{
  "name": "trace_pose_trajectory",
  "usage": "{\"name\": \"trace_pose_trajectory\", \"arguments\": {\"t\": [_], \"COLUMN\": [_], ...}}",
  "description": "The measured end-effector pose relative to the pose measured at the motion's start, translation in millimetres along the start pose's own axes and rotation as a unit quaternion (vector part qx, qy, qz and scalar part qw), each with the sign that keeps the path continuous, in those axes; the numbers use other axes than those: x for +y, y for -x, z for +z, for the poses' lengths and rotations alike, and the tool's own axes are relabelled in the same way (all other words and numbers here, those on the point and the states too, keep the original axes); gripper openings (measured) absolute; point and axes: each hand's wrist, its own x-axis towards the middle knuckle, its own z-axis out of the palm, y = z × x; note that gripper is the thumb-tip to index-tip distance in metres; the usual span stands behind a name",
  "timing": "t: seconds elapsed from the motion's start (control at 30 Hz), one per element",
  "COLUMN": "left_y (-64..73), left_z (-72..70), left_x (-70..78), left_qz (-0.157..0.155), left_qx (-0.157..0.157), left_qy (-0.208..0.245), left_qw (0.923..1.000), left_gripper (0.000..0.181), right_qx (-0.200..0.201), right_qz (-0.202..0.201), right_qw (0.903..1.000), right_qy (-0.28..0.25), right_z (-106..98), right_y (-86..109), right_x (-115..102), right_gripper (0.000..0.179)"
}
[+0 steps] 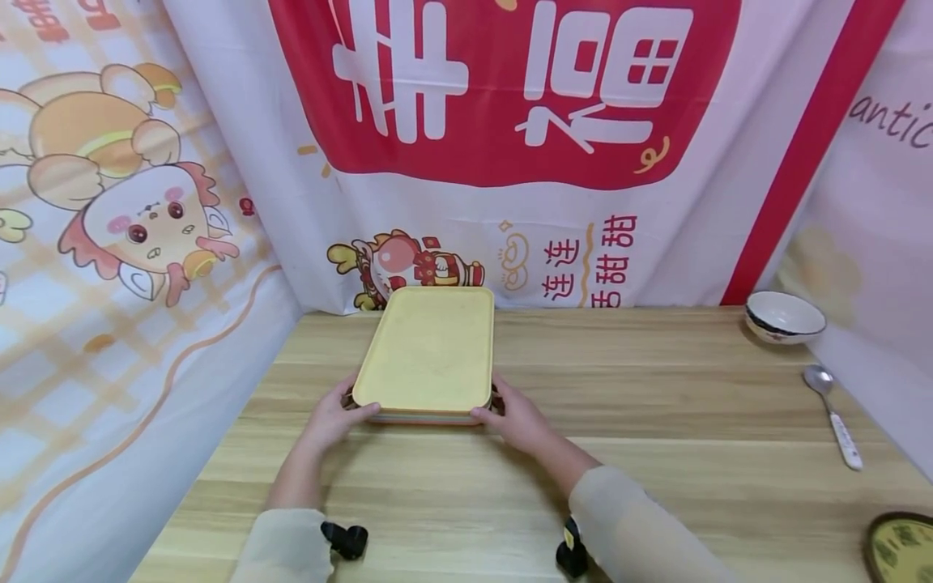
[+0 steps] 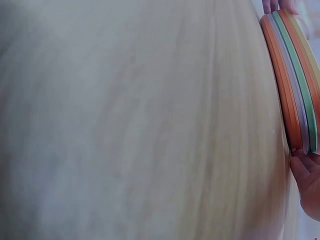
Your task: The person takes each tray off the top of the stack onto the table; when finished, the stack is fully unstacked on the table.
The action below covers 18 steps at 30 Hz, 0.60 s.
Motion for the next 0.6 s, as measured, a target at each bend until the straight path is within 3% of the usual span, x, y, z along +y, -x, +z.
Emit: {"name": "trace_pose_trajectory", "arguments": {"t": [0.2, 0.33, 0.4, 0.5, 0.6], "left_y": [0.8, 1.0, 1.0, 1.1, 2.5], "left_z": [-1.0, -0.9, -0.6, 0.7, 2.6], "left_x": [6.8, 15.0, 17.3, 16.8, 15.3], "left_qz": [-0.001, 0.008, 0.014, 0.012, 0.008], "left_qx": [0.023, 0.045, 0.042, 0.028, 0.027], "left_qy": [0.007, 0.072, 0.139, 0.245, 0.301], "left_qw": [0.9997, 0.9963, 0.9893, 0.9691, 0.9532], "left_gripper": [0.082, 0.079, 0.075, 0.066, 0.06], "right_qx": [0.005, 0.001, -0.002, -0.005, -0.005], "right_qz": [0.017, 0.017, 0.014, 0.013, 0.009], "right_qw": [0.9998, 0.9993, 0.9988, 0.9977, 0.9968], "right_qy": [-0.011, -0.034, -0.046, -0.067, -0.08], "right_z": [-2, -4, -5, -4, -3], "right_y": [1.5, 1.1, 0.3, -0.7, -1.0], "right_x": [-2, -3, -3, -3, -3], "right_gripper": [0.085, 0.084, 0.083, 0.081, 0.08]}}
